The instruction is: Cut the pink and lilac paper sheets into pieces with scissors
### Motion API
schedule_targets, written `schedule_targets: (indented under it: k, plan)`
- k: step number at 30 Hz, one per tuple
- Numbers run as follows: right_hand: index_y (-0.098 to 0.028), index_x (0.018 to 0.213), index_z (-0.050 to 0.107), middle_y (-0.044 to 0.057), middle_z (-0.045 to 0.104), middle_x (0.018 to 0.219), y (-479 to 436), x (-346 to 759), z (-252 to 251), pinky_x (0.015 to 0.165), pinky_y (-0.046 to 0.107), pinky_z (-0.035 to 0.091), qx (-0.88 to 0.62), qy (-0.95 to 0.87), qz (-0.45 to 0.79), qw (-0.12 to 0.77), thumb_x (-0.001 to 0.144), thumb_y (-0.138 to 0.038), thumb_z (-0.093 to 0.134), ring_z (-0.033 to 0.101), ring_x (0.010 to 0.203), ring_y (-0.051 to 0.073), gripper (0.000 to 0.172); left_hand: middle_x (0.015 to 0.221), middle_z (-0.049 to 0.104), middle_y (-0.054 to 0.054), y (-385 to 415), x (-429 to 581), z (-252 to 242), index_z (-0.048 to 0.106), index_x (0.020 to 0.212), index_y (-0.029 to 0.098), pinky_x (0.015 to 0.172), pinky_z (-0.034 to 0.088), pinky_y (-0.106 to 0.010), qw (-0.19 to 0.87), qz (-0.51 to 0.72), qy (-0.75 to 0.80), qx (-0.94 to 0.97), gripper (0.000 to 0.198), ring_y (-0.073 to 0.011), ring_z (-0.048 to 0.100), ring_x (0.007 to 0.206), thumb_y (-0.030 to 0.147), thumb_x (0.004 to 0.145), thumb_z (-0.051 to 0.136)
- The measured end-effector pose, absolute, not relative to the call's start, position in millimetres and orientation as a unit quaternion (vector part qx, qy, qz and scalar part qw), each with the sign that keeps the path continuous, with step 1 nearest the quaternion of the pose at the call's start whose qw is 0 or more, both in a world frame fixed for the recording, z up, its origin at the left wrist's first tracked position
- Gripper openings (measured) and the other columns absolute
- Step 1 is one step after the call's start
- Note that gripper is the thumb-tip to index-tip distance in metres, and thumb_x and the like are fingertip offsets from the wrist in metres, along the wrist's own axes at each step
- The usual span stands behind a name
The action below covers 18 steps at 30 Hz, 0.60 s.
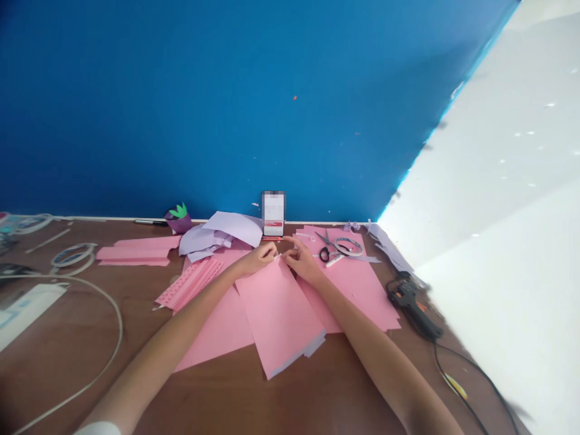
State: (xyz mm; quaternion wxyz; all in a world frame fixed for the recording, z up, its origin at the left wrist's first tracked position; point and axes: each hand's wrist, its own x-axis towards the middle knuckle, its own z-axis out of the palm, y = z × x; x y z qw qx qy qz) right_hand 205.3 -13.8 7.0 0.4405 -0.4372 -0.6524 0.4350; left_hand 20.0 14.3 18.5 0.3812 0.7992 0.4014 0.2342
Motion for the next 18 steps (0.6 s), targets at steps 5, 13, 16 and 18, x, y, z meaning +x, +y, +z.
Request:
schedule_targets:
  k: [5, 13, 16, 18]
  plan:
    - [-0.021, 0.128, 0.042, -0.001, 0.060, 0.070, -12.5, 206.2, 4.6, 0.056, 0.026, 0.044, -0.443, -0.647, 0.436, 0.442, 0.074, -0.023, 0.053, 0.055, 0.060, 0.013, 0.055, 0.083, 0.053, 0.001, 12.0, 20.6, 21.9, 0.049, 0.087, 0.018, 0.071, 0.040, -0.024, 0.368, 0.248, 0.412, 0.796, 0.024, -0.0118, 0.048, 0.075, 0.036, 0.090, 0.032]
    - [-0.021, 0.127, 0.042, 0.000, 0.062, 0.072, -11.5, 205.9, 3.9, 0.060, 0.029, 0.047, -0.442, -0.639, 0.437, 0.454, 0.075, -0.026, 0.055, 0.057, 0.064, 0.015, 0.054, 0.099, 0.062, -0.003, 7.8, 22.6, 31.8, 0.057, 0.098, 0.019, 0.076, 0.042, -0.026, 0.316, 0.252, 0.373, 0.835, 0.021, -0.0152, 0.056, 0.087, 0.032, 0.085, 0.047]
    - [-0.021, 0.127, 0.042, 0.000, 0.062, 0.072, -11.4, 206.2, 3.7, 0.058, 0.029, 0.046, -0.445, -0.636, 0.438, 0.453, 0.076, -0.027, 0.055, 0.056, 0.062, 0.015, 0.054, 0.100, 0.062, -0.004, 7.3, 22.9, 34.5, 0.058, 0.097, 0.019, 0.077, 0.043, -0.026, 0.298, 0.257, 0.375, 0.839, 0.019, -0.0161, 0.056, 0.089, 0.028, 0.085, 0.047]
    - [-0.021, 0.128, 0.042, 0.000, 0.062, 0.073, -11.2, 206.4, 3.6, 0.058, 0.029, 0.046, -0.440, -0.637, 0.439, 0.457, 0.076, -0.027, 0.055, 0.056, 0.063, 0.015, 0.054, 0.098, 0.062, -0.004, 8.5, 22.9, 34.1, 0.058, 0.096, 0.019, 0.075, 0.043, -0.026, 0.285, 0.263, 0.375, 0.842, 0.018, -0.0157, 0.056, 0.087, 0.027, 0.084, 0.047]
